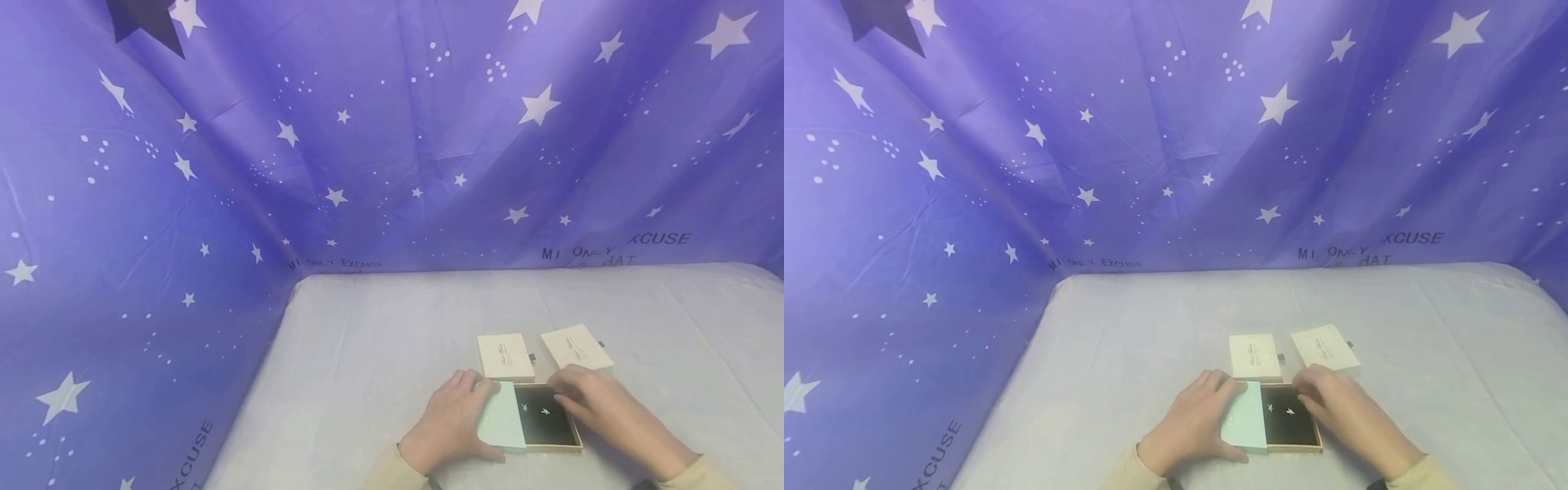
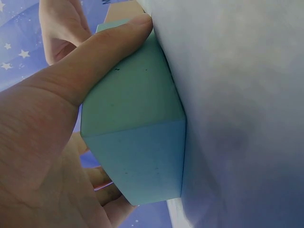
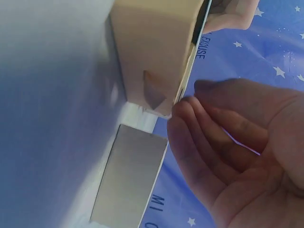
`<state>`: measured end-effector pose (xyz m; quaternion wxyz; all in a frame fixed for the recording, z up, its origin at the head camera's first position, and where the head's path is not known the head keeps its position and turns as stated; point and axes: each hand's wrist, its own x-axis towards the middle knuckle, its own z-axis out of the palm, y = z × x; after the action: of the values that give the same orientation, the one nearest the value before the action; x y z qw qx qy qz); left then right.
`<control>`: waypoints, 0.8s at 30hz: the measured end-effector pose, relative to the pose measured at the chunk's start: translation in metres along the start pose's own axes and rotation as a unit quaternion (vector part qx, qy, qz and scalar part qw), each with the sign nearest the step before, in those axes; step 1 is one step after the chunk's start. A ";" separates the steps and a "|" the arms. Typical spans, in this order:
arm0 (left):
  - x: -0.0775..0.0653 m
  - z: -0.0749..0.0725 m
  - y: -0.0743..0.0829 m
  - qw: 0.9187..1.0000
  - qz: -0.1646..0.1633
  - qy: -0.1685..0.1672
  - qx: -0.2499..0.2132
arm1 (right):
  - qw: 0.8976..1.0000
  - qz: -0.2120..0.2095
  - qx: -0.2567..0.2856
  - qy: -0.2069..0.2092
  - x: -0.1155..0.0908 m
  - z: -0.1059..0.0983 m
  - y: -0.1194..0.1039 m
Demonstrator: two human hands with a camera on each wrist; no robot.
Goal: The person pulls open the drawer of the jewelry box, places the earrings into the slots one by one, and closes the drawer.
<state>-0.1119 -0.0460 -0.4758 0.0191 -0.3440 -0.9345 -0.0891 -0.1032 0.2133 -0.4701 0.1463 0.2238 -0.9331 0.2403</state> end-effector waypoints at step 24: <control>-0.001 0.001 0.000 1.000 0.004 0.007 0.000 | 0.996 0.079 0.005 -0.045 -0.019 0.002 0.015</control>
<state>-0.1110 -0.0464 -0.4765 0.0255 -0.3475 -0.9329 -0.0916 -0.0945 0.2306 -0.4851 0.0841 0.1610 -0.9523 0.2452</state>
